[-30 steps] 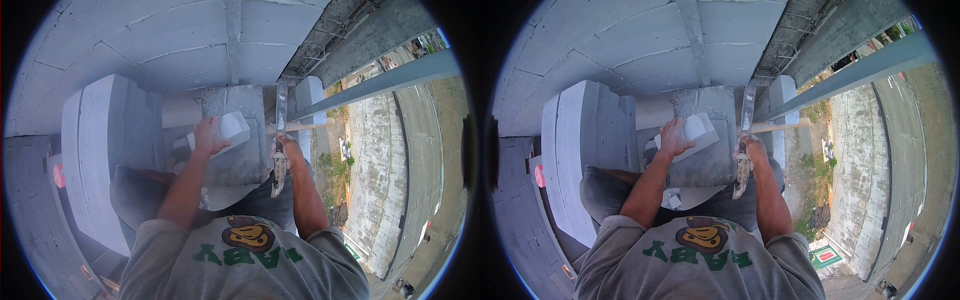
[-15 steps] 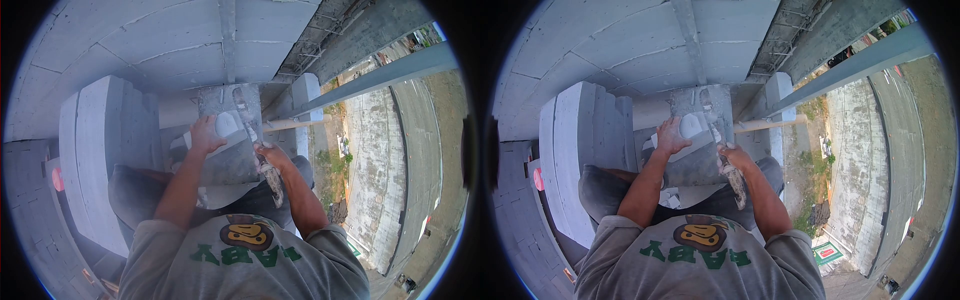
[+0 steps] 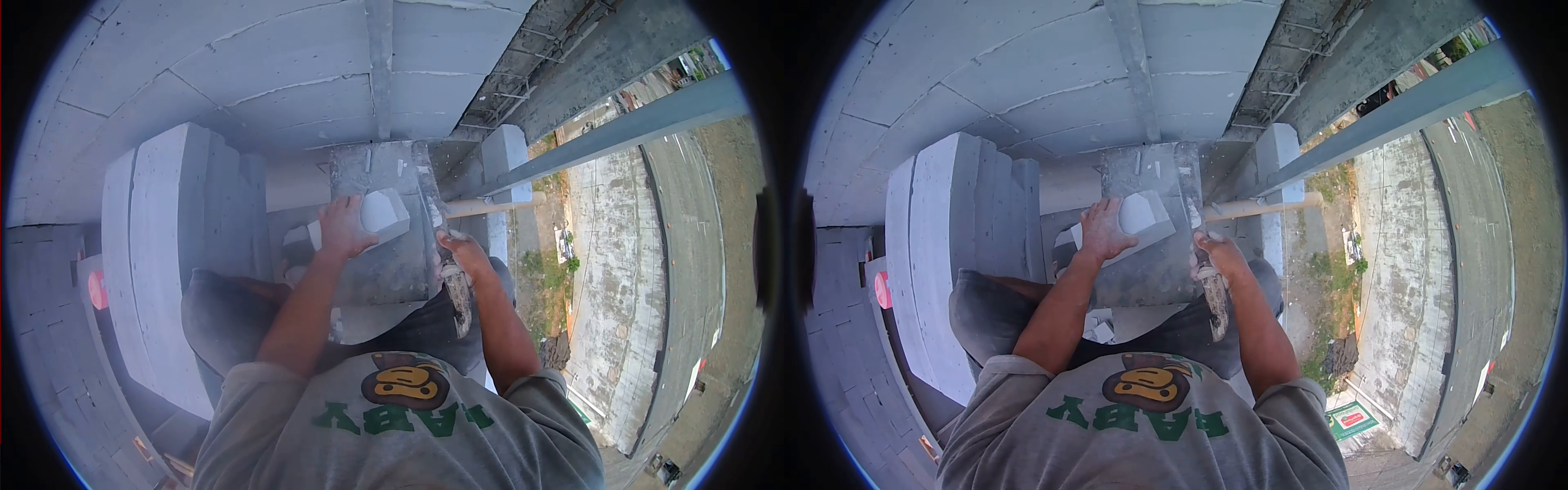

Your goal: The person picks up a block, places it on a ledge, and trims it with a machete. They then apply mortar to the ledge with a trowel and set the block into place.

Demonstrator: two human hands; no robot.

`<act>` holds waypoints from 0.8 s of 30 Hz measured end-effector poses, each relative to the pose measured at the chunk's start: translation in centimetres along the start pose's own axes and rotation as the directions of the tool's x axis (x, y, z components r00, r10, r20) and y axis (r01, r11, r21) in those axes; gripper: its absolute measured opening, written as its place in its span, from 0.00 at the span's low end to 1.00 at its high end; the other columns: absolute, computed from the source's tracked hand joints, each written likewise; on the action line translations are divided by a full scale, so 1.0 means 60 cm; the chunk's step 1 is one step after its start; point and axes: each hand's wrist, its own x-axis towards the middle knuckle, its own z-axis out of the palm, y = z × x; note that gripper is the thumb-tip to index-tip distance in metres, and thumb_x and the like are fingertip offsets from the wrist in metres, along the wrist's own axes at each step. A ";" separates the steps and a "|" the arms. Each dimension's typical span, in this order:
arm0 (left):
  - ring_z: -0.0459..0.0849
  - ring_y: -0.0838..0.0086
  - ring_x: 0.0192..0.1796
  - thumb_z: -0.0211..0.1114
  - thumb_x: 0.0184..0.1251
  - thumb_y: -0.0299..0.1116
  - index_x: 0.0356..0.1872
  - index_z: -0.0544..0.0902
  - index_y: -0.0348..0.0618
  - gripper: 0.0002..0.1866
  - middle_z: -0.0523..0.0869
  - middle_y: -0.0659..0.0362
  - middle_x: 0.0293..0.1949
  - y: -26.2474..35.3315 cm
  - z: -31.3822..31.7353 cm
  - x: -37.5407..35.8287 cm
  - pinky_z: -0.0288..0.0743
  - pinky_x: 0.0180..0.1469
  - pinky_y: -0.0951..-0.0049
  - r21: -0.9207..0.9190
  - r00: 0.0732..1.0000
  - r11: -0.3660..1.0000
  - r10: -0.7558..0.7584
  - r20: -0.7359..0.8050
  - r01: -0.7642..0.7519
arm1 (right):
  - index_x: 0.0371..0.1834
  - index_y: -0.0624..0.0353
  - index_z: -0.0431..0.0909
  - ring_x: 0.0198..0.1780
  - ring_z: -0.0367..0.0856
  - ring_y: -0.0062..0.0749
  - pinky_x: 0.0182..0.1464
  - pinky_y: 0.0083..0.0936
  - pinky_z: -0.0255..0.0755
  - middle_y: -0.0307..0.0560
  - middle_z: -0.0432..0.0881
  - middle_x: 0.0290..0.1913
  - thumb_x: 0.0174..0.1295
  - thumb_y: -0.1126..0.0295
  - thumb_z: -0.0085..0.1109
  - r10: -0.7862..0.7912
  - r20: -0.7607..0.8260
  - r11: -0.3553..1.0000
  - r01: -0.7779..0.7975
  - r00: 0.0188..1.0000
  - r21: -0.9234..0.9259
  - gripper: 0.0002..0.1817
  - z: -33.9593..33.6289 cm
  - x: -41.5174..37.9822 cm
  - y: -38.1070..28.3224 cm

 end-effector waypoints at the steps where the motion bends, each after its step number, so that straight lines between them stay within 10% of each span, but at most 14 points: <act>1: 0.74 0.55 0.64 0.76 0.33 0.48 0.64 0.73 0.48 0.47 0.78 0.51 0.57 -0.001 0.004 -0.004 0.62 0.67 0.53 -0.013 1.000 1.000 0.000 0.010 0.000 | 0.39 0.62 0.74 0.20 0.81 0.38 0.24 0.31 0.77 0.48 0.81 0.26 0.72 0.59 0.56 -0.024 -0.102 0.988 0.039 0.995 0.150 0.15 -0.017 0.001 0.002; 4: 0.73 0.53 0.64 0.76 0.32 0.48 0.65 0.72 0.48 0.48 0.78 0.50 0.57 -0.006 0.007 -0.005 0.61 0.68 0.51 -0.039 1.000 0.999 0.011 0.026 -0.010 | 0.39 0.61 0.74 0.20 0.81 0.38 0.23 0.31 0.76 0.47 0.80 0.26 0.72 0.59 0.57 -0.038 -0.313 0.908 0.163 0.949 0.386 0.15 -0.011 0.011 0.006; 7: 0.73 0.54 0.64 0.76 0.33 0.48 0.65 0.72 0.48 0.48 0.78 0.50 0.57 0.001 0.001 0.000 0.61 0.68 0.51 -0.057 0.999 0.998 0.014 0.036 -0.012 | 0.39 0.61 0.75 0.20 0.81 0.37 0.23 0.32 0.76 0.47 0.81 0.26 0.72 0.61 0.56 0.007 0.069 1.000 -0.006 0.998 -0.019 0.13 0.038 0.010 0.019; 13: 0.74 0.54 0.64 0.76 0.33 0.47 0.65 0.72 0.48 0.48 0.78 0.51 0.57 0.000 0.004 -0.010 0.61 0.67 0.51 -0.025 1.000 1.000 0.015 0.019 -0.014 | 0.40 0.62 0.75 0.20 0.81 0.37 0.23 0.32 0.76 0.48 0.81 0.26 0.72 0.61 0.56 -0.051 -0.210 0.969 0.099 0.976 0.225 0.13 -0.006 0.008 -0.006; 20: 0.74 0.54 0.63 0.76 0.33 0.47 0.64 0.72 0.47 0.47 0.78 0.51 0.56 -0.001 0.001 -0.004 0.61 0.68 0.52 -0.044 1.000 0.999 0.005 0.028 -0.004 | 0.40 0.62 0.75 0.21 0.82 0.38 0.24 0.33 0.77 0.49 0.81 0.26 0.73 0.61 0.54 0.049 0.058 0.999 -0.048 0.997 -0.023 0.14 0.032 -0.007 0.007; 24: 0.74 0.54 0.63 0.76 0.32 0.47 0.64 0.73 0.47 0.47 0.78 0.51 0.56 -0.003 0.004 -0.009 0.61 0.68 0.51 -0.037 1.000 0.999 0.015 0.012 -0.015 | 0.43 0.62 0.74 0.20 0.81 0.37 0.25 0.33 0.77 0.49 0.81 0.27 0.73 0.59 0.55 -0.014 -0.062 0.995 0.020 0.998 0.096 0.15 0.015 0.004 0.018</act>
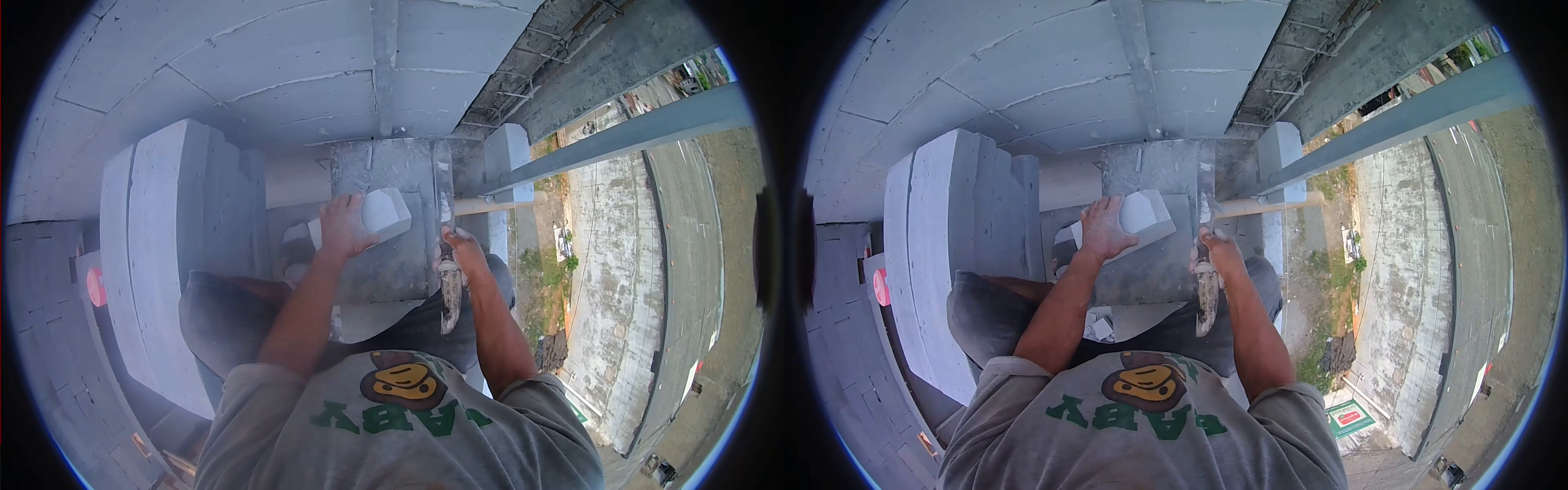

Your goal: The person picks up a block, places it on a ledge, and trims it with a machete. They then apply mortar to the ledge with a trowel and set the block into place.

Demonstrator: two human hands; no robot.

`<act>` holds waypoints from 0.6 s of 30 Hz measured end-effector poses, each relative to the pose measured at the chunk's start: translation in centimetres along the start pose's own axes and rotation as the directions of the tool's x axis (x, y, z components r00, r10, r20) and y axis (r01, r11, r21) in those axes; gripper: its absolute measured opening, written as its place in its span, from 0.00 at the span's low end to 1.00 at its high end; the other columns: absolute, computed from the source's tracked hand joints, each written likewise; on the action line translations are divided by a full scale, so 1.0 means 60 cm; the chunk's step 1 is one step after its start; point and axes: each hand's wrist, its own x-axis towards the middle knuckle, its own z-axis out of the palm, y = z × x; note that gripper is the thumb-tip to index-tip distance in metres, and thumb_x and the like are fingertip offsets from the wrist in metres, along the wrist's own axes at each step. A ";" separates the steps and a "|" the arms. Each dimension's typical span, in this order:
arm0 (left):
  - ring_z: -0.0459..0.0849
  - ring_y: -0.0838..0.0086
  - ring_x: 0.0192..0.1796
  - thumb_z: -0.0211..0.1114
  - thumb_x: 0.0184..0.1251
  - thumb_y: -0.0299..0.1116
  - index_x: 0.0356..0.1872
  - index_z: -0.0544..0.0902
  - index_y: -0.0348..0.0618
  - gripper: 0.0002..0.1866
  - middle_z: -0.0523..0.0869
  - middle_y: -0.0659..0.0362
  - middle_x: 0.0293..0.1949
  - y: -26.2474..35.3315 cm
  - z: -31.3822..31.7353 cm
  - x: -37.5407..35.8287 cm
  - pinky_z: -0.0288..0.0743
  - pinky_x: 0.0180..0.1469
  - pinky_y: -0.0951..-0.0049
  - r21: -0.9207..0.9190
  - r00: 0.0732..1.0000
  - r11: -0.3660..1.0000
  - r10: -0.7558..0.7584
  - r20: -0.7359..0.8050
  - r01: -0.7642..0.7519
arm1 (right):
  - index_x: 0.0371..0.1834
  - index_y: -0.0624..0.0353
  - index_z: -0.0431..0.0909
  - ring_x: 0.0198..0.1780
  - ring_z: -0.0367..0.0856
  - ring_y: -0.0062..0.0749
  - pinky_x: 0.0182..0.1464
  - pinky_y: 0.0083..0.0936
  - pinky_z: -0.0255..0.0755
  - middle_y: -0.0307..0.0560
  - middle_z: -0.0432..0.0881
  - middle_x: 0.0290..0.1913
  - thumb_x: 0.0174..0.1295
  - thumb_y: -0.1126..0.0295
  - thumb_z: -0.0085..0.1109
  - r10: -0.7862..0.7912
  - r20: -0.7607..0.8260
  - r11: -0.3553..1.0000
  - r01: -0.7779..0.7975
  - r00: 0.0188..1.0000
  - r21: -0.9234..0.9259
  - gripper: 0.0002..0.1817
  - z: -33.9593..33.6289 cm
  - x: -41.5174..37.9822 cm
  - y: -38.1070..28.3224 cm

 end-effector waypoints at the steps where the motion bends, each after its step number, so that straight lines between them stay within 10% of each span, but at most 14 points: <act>1: 0.74 0.54 0.63 0.76 0.32 0.47 0.64 0.73 0.47 0.47 0.78 0.51 0.55 -0.001 0.000 0.002 0.61 0.68 0.51 -0.008 1.000 1.000 0.000 -0.006 0.000 | 0.44 0.62 0.74 0.20 0.81 0.37 0.25 0.33 0.77 0.50 0.81 0.27 0.73 0.58 0.55 -0.028 -0.053 1.000 0.028 0.998 0.011 0.15 0.007 0.008 0.008; 6: 0.73 0.54 0.64 0.76 0.32 0.47 0.64 0.72 0.48 0.48 0.78 0.50 0.56 -0.001 -0.004 0.007 0.61 0.68 0.51 -0.023 0.999 1.000 0.014 0.033 -0.013 | 0.41 0.63 0.74 0.21 0.82 0.37 0.24 0.33 0.78 0.49 0.81 0.26 0.73 0.60 0.54 0.039 0.088 0.996 -0.032 0.995 -0.082 0.14 0.031 -0.010 0.009; 11: 0.72 0.54 0.66 0.77 0.33 0.47 0.65 0.72 0.48 0.48 0.77 0.50 0.59 0.002 0.000 -0.003 0.61 0.68 0.53 -0.008 1.000 1.000 0.010 0.015 -0.010 | 0.41 0.63 0.77 0.21 0.82 0.35 0.23 0.31 0.77 0.48 0.81 0.25 0.71 0.62 0.56 -0.001 -0.277 0.999 0.011 0.961 0.034 0.13 0.035 0.044 0.025; 18: 0.74 0.53 0.64 0.77 0.32 0.48 0.66 0.73 0.47 0.49 0.78 0.50 0.58 -0.004 -0.021 -0.001 0.64 0.67 0.51 -0.025 0.999 1.000 0.002 0.038 -0.001 | 0.43 0.65 0.76 0.21 0.83 0.38 0.21 0.32 0.77 0.53 0.83 0.27 0.71 0.63 0.57 -0.013 -0.261 0.999 0.003 0.965 -0.038 0.13 0.058 0.118 0.107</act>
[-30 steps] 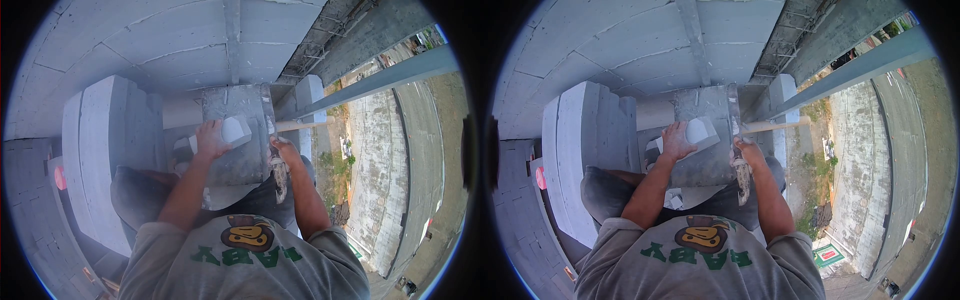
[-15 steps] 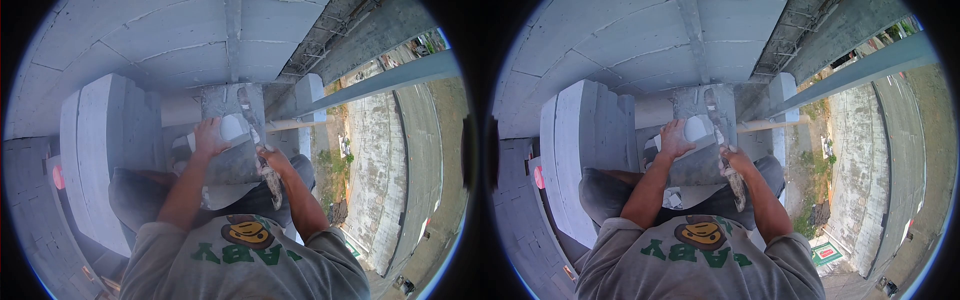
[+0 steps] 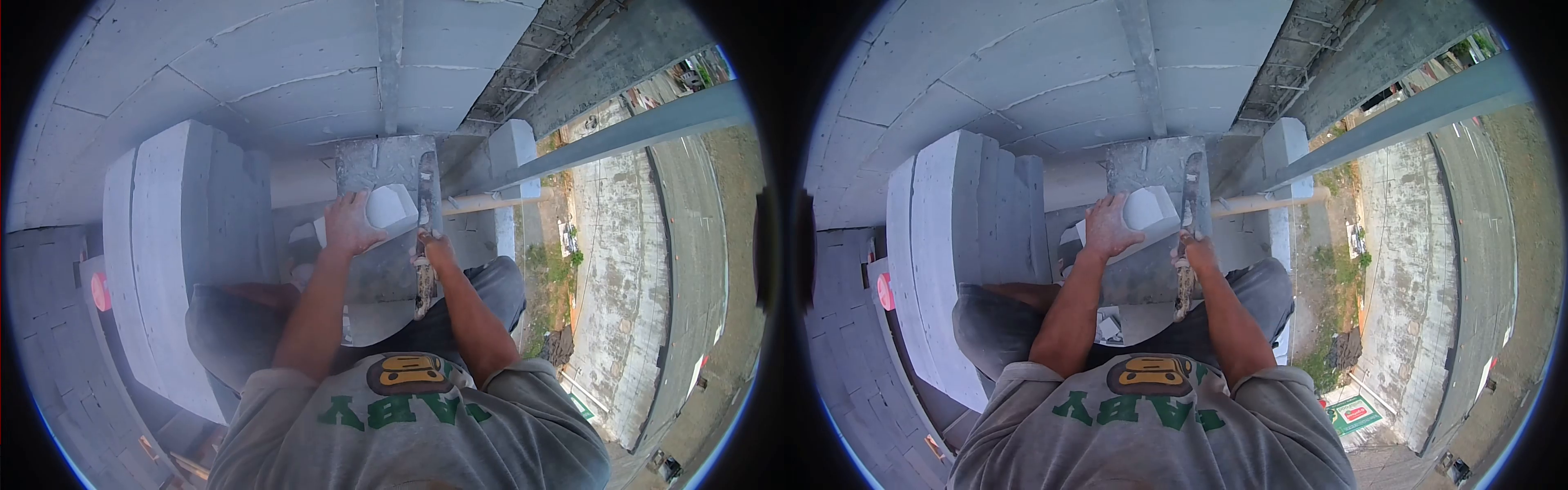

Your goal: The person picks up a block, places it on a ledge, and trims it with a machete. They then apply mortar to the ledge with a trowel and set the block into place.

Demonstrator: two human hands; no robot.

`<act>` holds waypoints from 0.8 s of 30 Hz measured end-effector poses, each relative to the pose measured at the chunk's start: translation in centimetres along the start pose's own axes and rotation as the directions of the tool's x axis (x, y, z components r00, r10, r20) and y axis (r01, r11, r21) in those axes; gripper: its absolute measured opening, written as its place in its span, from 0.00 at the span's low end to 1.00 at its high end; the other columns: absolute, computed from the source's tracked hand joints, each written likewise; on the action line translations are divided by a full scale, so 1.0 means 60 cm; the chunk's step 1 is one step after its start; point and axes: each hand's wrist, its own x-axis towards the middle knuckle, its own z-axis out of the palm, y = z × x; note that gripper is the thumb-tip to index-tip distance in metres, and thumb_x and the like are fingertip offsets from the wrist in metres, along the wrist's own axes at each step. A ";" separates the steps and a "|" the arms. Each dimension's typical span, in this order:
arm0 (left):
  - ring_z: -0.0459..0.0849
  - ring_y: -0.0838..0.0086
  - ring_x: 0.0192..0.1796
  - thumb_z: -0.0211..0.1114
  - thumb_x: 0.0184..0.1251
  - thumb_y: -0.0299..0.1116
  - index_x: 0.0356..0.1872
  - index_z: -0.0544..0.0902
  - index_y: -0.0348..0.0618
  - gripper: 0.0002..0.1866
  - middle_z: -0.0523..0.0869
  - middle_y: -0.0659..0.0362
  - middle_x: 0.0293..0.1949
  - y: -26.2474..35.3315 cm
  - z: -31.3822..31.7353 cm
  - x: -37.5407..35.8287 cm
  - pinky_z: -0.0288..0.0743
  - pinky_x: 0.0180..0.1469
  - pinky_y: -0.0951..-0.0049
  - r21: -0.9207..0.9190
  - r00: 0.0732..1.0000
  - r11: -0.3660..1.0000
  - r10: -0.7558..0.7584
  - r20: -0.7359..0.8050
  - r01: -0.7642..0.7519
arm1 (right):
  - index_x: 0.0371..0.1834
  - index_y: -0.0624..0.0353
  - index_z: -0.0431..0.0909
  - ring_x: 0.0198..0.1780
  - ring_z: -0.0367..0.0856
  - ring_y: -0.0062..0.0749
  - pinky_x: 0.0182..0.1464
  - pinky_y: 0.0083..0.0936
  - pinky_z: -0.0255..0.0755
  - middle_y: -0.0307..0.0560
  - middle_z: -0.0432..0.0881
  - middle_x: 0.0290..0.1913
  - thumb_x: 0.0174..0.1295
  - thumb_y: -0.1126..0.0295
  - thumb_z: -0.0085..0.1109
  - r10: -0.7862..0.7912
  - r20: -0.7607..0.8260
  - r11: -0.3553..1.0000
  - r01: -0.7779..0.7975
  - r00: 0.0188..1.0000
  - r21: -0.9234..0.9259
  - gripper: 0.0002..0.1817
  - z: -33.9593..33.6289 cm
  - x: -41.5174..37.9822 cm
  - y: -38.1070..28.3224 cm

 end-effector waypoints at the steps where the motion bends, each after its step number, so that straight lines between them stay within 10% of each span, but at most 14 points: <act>1: 0.74 0.53 0.65 0.77 0.33 0.48 0.66 0.72 0.46 0.50 0.78 0.49 0.59 0.000 -0.008 -0.001 0.64 0.67 0.51 -0.033 0.999 0.999 -0.031 -0.008 0.030 | 0.45 0.65 0.76 0.22 0.84 0.39 0.21 0.33 0.77 0.54 0.83 0.27 0.71 0.63 0.57 0.005 -0.026 1.000 -0.005 1.000 0.021 0.14 0.004 0.013 0.005; 6: 0.76 0.49 0.64 0.79 0.35 0.48 0.67 0.72 0.39 0.51 0.78 0.44 0.61 -0.050 -0.033 -0.002 0.67 0.67 0.54 -0.190 0.980 0.977 -0.130 -0.148 0.101 | 0.49 0.66 0.76 0.23 0.85 0.39 0.23 0.34 0.78 0.56 0.85 0.31 0.70 0.61 0.59 0.021 -0.102 0.994 -0.032 0.995 -0.106 0.17 0.015 0.024 0.022; 9: 0.81 0.53 0.59 0.80 0.38 0.46 0.66 0.72 0.34 0.49 0.81 0.44 0.58 -0.052 -0.064 -0.016 0.72 0.63 0.61 -0.479 0.949 0.877 -0.185 -0.254 0.043 | 0.51 0.69 0.76 0.38 0.89 0.51 0.43 0.41 0.82 0.62 0.87 0.36 0.70 0.54 0.56 -0.035 0.046 0.935 0.049 0.998 -0.351 0.24 0.022 0.060 0.109; 11: 0.82 0.58 0.58 0.81 0.39 0.42 0.65 0.70 0.26 0.50 0.80 0.41 0.57 -0.048 -0.082 -0.019 0.74 0.61 0.61 -0.677 0.929 0.734 -0.207 -0.305 -0.059 | 0.53 0.68 0.76 0.56 0.84 0.55 0.58 0.43 0.76 0.65 0.85 0.50 0.70 0.52 0.53 -0.102 0.067 0.474 0.108 0.993 -0.874 0.26 0.044 0.040 0.125; 15: 0.82 0.60 0.57 0.81 0.42 0.41 0.66 0.70 0.27 0.48 0.80 0.43 0.56 -0.016 -0.106 -0.035 0.74 0.61 0.62 -0.881 0.962 0.460 -0.173 -0.213 -0.112 | 0.52 0.66 0.78 0.62 0.79 0.55 0.61 0.46 0.72 0.65 0.81 0.58 0.71 0.52 0.52 -0.094 0.044 0.460 0.083 0.995 -0.884 0.25 0.016 0.029 0.105; 19: 0.82 0.61 0.56 0.76 0.49 0.39 0.66 0.70 0.27 0.43 0.80 0.45 0.56 0.013 -0.079 -0.020 0.73 0.61 0.64 -0.977 0.989 0.181 -0.082 -0.125 -0.109 | 0.52 0.63 0.78 0.56 0.80 0.59 0.56 0.47 0.74 0.62 0.83 0.53 0.69 0.56 0.58 -0.151 -0.070 0.911 0.111 0.986 -0.397 0.20 -0.089 -0.069 -0.047; 21: 0.82 0.62 0.56 0.75 0.51 0.38 0.66 0.70 0.27 0.41 0.80 0.46 0.56 0.036 -0.072 -0.014 0.73 0.61 0.65 -0.985 0.993 0.133 -0.034 -0.113 -0.107 | 0.57 0.62 0.75 0.55 0.81 0.57 0.54 0.46 0.75 0.62 0.83 0.51 0.66 0.60 0.62 -0.335 -0.204 0.870 0.218 0.920 -0.443 0.22 -0.183 -0.031 -0.003; 24: 0.82 0.62 0.55 0.72 0.54 0.41 0.65 0.71 0.27 0.39 0.81 0.46 0.54 0.069 -0.073 -0.014 0.73 0.60 0.67 -0.993 0.994 0.097 0.094 -0.063 -0.072 | 0.66 0.57 0.69 0.64 0.75 0.56 0.61 0.46 0.72 0.61 0.75 0.63 0.62 0.63 0.67 -0.798 -0.194 0.476 0.399 0.570 -0.783 0.30 -0.222 -0.168 -0.076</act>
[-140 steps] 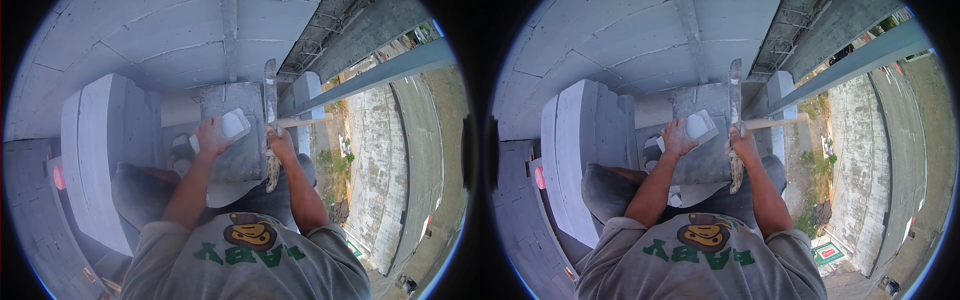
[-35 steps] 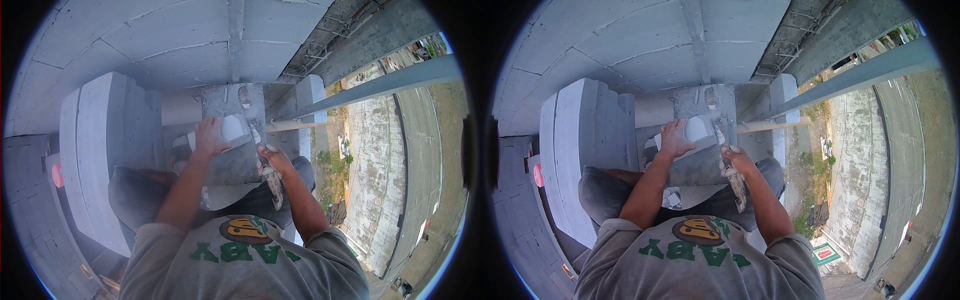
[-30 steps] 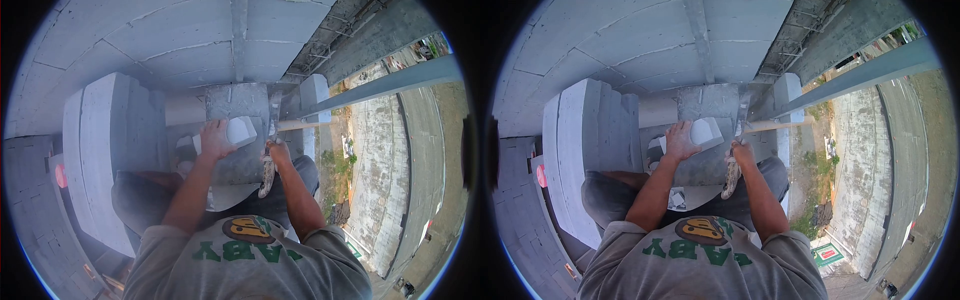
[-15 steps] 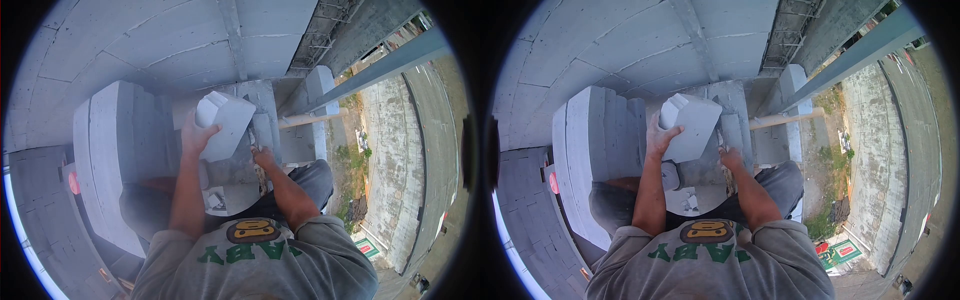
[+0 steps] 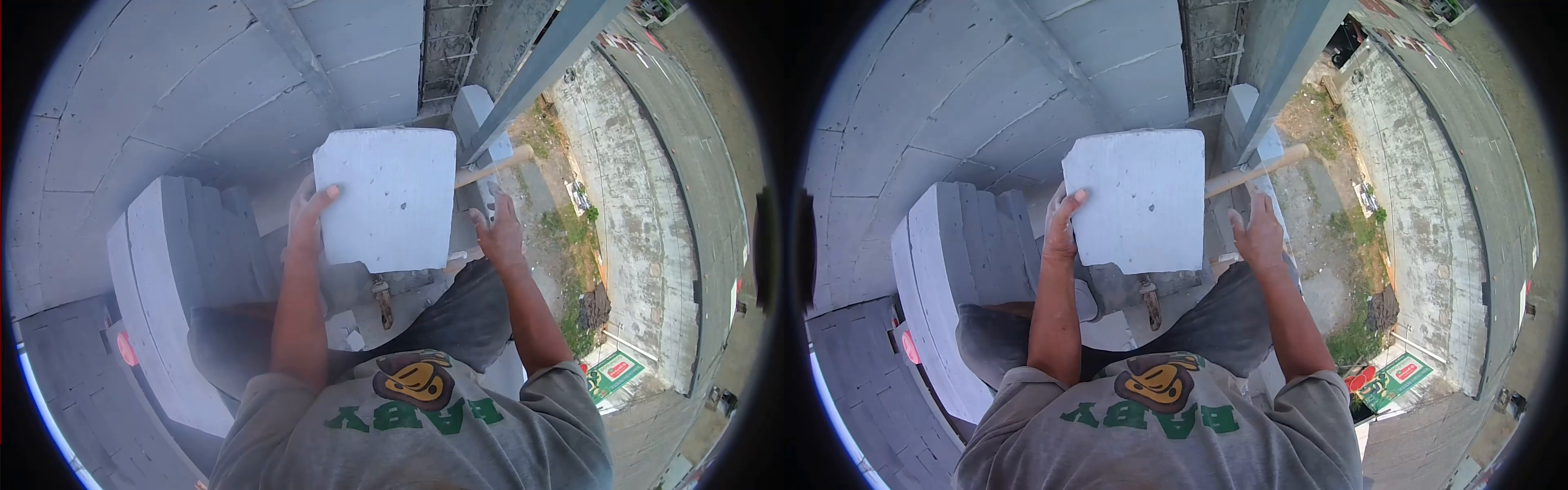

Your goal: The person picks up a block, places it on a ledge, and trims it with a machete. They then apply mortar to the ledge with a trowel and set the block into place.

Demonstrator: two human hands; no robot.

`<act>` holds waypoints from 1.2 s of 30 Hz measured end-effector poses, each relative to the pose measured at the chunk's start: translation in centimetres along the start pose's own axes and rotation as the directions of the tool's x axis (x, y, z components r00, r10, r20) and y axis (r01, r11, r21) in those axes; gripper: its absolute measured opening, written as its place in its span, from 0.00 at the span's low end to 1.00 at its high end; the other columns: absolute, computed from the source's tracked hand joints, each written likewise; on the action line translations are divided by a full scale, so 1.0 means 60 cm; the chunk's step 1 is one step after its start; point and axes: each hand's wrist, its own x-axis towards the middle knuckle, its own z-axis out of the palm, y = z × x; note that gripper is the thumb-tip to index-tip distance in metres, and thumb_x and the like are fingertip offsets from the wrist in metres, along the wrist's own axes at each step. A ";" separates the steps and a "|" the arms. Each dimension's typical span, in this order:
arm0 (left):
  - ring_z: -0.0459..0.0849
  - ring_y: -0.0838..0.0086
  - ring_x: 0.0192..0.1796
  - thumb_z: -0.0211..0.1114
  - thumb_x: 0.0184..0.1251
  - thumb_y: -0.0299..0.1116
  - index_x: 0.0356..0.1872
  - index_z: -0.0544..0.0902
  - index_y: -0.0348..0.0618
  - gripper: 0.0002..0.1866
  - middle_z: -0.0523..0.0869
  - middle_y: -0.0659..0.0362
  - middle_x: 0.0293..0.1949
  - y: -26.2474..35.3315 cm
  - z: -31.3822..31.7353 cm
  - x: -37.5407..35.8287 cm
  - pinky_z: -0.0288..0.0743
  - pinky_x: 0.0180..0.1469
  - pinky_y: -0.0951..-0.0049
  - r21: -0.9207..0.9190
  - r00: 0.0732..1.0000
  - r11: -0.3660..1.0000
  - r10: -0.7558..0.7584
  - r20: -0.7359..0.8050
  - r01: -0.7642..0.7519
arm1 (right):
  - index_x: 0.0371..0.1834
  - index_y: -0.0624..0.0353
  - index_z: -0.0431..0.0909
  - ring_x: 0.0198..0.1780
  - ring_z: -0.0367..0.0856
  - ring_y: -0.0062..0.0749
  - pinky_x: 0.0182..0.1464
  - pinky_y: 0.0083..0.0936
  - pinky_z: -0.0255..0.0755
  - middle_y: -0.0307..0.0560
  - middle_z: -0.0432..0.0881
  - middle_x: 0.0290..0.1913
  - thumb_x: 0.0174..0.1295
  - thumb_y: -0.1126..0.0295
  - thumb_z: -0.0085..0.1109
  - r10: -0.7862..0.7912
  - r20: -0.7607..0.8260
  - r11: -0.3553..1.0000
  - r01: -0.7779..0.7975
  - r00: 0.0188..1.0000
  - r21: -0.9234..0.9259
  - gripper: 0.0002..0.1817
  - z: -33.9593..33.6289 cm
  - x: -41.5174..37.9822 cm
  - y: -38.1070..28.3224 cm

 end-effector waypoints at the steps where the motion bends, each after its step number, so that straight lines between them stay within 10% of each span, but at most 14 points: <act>1: 0.82 0.63 0.54 0.71 0.56 0.43 0.64 0.72 0.28 0.38 0.81 0.46 0.54 -0.001 0.010 -0.001 0.74 0.59 0.67 -0.011 0.998 0.999 -0.042 0.037 0.043 | 0.68 0.55 0.66 0.68 0.71 0.56 0.66 0.47 0.69 0.61 0.70 0.68 0.60 0.63 0.69 -0.113 -0.044 0.988 0.108 0.993 -0.109 0.33 -0.031 -0.004 -0.015; 2: 0.83 0.65 0.54 0.69 0.58 0.45 0.63 0.73 0.29 0.37 0.82 0.47 0.53 -0.003 0.019 -0.001 0.74 0.57 0.67 -0.020 0.994 0.996 -0.081 0.076 0.083 | 0.68 0.55 0.66 0.68 0.71 0.56 0.66 0.47 0.69 0.61 0.70 0.68 0.60 0.63 0.69 -0.104 -0.049 0.989 0.098 0.993 -0.114 0.33 -0.048 -0.006 -0.014; 4: 0.83 0.63 0.53 0.69 0.59 0.48 0.63 0.73 0.29 0.37 0.82 0.46 0.53 -0.027 0.024 0.003 0.76 0.56 0.66 -0.006 0.975 0.978 -0.206 0.087 0.207 | 0.69 0.54 0.65 0.73 0.65 0.56 0.74 0.53 0.59 0.58 0.65 0.72 0.58 0.66 0.68 -0.613 -0.026 0.768 0.588 0.789 -0.255 0.35 -0.071 -0.006 -0.006; 15: 0.84 0.59 0.55 0.60 0.68 0.64 0.63 0.76 0.33 0.40 0.83 0.44 0.55 -0.150 0.100 0.027 0.78 0.56 0.64 -0.179 0.769 0.770 -0.528 0.360 0.613 | 0.58 0.57 0.71 0.69 0.70 0.52 0.78 0.55 0.49 0.56 0.74 0.62 0.36 0.68 0.74 -0.730 0.097 0.680 0.733 0.677 0.000 0.39 -0.173 -0.044 -0.074; 17: 0.78 0.62 0.65 0.46 0.74 0.68 0.70 0.71 0.39 0.42 0.79 0.53 0.65 -0.170 0.102 0.047 0.71 0.65 0.57 -0.144 0.593 0.599 -0.673 0.443 0.788 | 0.59 0.58 0.70 0.64 0.73 0.56 0.75 0.52 0.55 0.56 0.75 0.57 0.29 0.66 0.78 -0.607 0.115 0.785 0.616 0.787 -0.066 0.45 -0.205 -0.043 -0.065; 22: 0.69 0.48 0.72 0.43 0.70 0.74 0.73 0.66 0.36 0.49 0.70 0.47 0.72 -0.157 0.073 0.067 0.51 0.71 0.32 0.200 0.652 0.649 -0.756 0.063 0.734 | 0.61 0.62 0.67 0.58 0.76 0.56 0.65 0.45 0.67 0.59 0.75 0.56 0.33 0.61 0.82 -0.011 -0.063 0.986 0.000 0.998 -0.170 0.48 -0.245 -0.051 0.007; 26: 0.68 0.57 0.72 0.48 0.65 0.76 0.72 0.69 0.42 0.49 0.74 0.46 0.69 -0.222 -0.027 0.058 0.53 0.72 0.37 0.212 0.798 0.770 -0.578 -0.171 0.602 | 0.60 0.68 0.67 0.57 0.78 0.52 0.59 0.43 0.72 0.61 0.77 0.54 0.39 0.58 0.82 0.489 -0.291 0.827 -0.544 0.822 -0.144 0.46 -0.244 -0.033 0.113; 36: 0.77 0.70 0.56 0.65 0.67 0.59 0.56 0.83 0.40 0.31 0.83 0.58 0.52 -0.244 -0.058 0.017 0.64 0.64 0.70 0.502 0.866 0.706 -0.388 -0.315 0.499 | 0.54 0.69 0.68 0.55 0.80 0.56 0.58 0.44 0.72 0.63 0.79 0.51 0.42 0.58 0.82 0.551 -0.217 0.789 -0.588 0.806 -0.180 0.41 -0.090 0.033 0.326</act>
